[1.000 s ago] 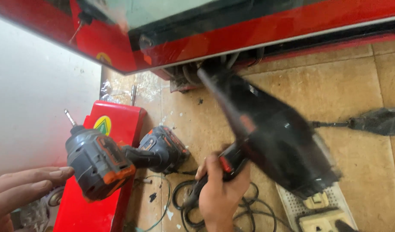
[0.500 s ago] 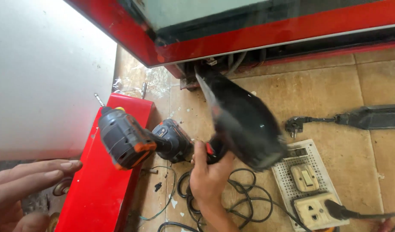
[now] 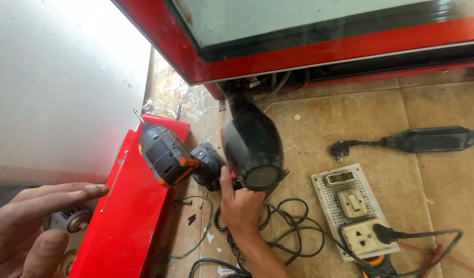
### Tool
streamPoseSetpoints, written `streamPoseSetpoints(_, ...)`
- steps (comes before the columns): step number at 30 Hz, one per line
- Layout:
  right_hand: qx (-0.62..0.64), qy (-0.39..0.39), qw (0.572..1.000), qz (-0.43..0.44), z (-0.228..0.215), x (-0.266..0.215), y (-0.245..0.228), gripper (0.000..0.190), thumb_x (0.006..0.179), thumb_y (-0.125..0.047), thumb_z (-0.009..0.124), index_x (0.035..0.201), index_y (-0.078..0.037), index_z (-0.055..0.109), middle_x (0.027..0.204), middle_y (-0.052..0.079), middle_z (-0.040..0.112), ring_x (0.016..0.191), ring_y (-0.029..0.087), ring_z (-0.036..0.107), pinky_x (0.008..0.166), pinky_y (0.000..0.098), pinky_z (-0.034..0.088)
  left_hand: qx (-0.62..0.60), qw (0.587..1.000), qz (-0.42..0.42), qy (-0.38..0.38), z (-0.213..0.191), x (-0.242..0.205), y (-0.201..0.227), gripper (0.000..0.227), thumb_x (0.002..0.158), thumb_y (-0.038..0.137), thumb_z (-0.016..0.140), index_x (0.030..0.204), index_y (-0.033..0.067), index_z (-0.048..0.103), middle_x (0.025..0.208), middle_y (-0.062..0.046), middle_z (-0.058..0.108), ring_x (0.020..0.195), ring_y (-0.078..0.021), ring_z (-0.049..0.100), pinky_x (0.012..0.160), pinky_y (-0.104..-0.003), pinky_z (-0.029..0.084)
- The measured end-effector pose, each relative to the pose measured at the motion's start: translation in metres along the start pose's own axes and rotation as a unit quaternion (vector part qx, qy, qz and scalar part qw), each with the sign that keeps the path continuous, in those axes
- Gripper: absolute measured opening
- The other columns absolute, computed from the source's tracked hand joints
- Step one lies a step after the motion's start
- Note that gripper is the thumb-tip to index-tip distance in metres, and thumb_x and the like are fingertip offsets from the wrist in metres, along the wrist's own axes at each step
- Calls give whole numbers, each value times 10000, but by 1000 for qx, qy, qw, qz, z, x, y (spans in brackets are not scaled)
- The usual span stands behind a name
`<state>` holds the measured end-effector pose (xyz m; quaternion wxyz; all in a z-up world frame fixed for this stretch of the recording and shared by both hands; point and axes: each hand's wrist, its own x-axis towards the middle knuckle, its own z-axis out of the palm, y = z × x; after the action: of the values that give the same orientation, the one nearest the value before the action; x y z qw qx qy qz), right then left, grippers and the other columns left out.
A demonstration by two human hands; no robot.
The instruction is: Drying the internal components of a refrigerator using a handheld hairdryer during a repair process.
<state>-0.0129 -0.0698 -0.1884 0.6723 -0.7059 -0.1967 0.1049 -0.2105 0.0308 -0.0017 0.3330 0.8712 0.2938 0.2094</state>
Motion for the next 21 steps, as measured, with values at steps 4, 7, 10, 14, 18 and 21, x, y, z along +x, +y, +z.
streamPoseSetpoints(4,-65,2,997,-32,0,-2,11,333,951,-218,659,787,67,714,801,108,777,602,243,688,561,337,529,-7,1000,19,2,0,-2,1,392,913,184,450,1234,-28,523,1287,-230,662,1190,-297,746,1096,-429,656)
streamPoseSetpoints(7,-17,-28,999,-17,-6,-2,3,276,932,-224,659,975,43,712,959,122,785,777,255,751,693,328,586,-25,999,0,34,4,-4,8,361,912,138,453,1213,-42,539,1275,-241,677,1127,-289,754,1047,-412,665)
streamPoseSetpoints(10,41,-30,998,-22,-6,0,3,269,919,-159,662,1090,47,642,991,133,753,811,247,755,681,301,614,-15,1000,3,6,-6,-6,2,392,891,158,468,1229,-25,539,1298,-234,674,1101,-271,763,1036,-413,676)
streamPoseSetpoints(14,-24,1,1000,-12,-4,-5,16,269,946,-205,670,947,64,673,851,119,753,652,232,702,594,314,563,-16,999,-8,40,6,-5,28,370,918,200,458,1186,-41,539,1247,-236,673,1212,-328,744,1090,-449,664)
streamPoseSetpoints(18,-74,-10,997,2,-4,-4,24,437,942,-290,666,643,21,592,595,106,615,477,267,519,496,375,462,-7,998,-23,58,15,2,46,314,921,101,436,1155,-72,552,1227,-255,688,1168,-323,741,1059,-438,651)
streamPoseSetpoints(21,-27,5,1000,11,-9,-3,18,255,923,-239,676,854,6,686,751,106,737,588,261,672,579,364,534,11,998,-24,52,16,7,53,321,923,119,436,1151,-70,560,1223,-250,693,1176,-318,731,1085,-444,625)
